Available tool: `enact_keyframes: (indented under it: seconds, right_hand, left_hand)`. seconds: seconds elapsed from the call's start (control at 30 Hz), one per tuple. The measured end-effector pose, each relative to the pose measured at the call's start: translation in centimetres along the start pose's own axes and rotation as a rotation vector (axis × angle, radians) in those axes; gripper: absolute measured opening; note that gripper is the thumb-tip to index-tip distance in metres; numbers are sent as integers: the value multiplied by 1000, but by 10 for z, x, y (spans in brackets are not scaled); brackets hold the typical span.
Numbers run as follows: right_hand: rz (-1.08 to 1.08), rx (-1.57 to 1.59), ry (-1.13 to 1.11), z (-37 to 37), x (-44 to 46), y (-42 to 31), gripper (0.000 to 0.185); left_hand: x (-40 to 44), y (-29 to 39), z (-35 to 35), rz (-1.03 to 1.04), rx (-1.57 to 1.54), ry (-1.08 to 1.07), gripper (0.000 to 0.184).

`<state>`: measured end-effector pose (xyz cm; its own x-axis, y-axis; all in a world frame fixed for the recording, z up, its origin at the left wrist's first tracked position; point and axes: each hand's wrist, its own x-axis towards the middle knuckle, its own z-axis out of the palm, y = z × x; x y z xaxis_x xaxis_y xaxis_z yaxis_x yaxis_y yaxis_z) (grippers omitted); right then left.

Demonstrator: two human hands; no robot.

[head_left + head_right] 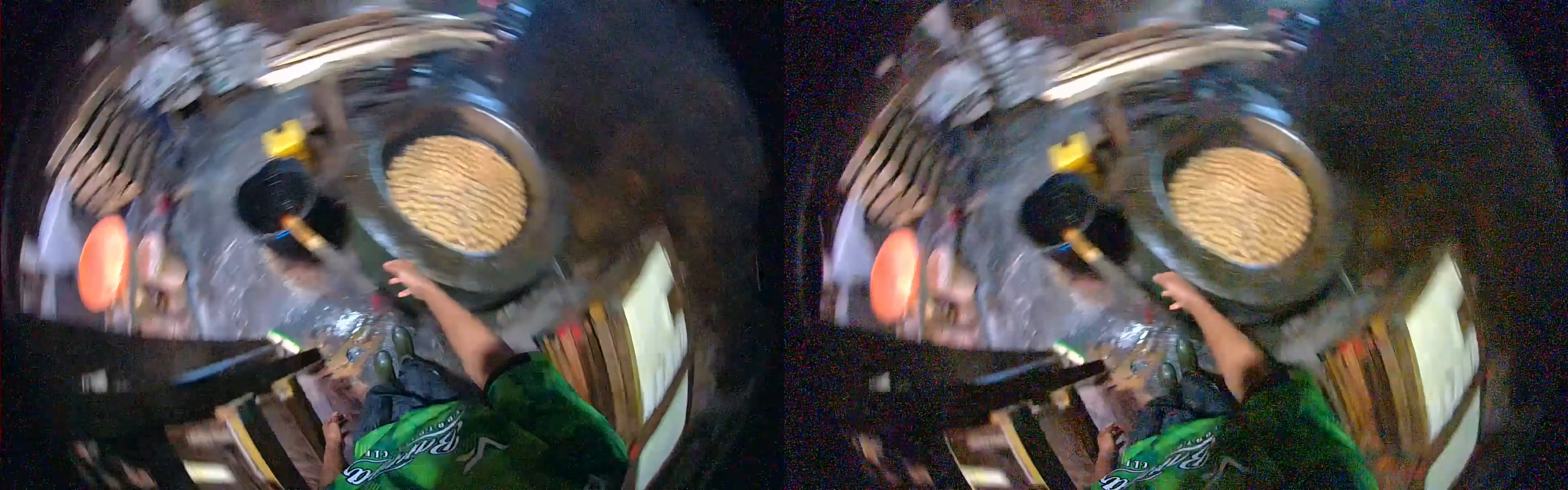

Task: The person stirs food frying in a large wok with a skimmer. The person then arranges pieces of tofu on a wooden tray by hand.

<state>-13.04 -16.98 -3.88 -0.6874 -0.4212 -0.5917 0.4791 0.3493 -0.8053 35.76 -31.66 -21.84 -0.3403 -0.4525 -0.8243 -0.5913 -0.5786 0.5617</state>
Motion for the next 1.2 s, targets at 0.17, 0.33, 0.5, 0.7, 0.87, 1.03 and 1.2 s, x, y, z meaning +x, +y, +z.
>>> enact_keyframes:
  seconds: [0.17, 0.33, 0.5, 0.7, 0.87, 1.03, 1.2]
  right_hand:
    - [12, 157, 228, -90, -106, 222, 25]
    - [196, 355, 702, -127, -369, 400, 23]
    - [381, 674, 1057, -101, -550, 485, 24]
    - [-13, 817, 842, -145, -622, 467, 26]
    - [-439, 339, 654, -303, -692, 341, 28]
    - [-480, -434, 1133, -518, -710, 266, 22]
    - [-249, -685, 1216, -659, -668, 244, 33]
  left_hand:
    - [64, 89, 3, -132, 170, -192, 33]
    - [70, 152, 79, 75, 472, -358, 32]
    - [34, 160, 236, 541, 707, -696, 31]
    - [-254, 99, 459, 1188, 789, -948, 24]
    - [-426, 58, 577, 1622, 823, -1234, 11]
    - [-547, 56, 696, 1718, 907, -1538, 10]
    - [-566, 15, 859, 1807, 947, -1810, 19]
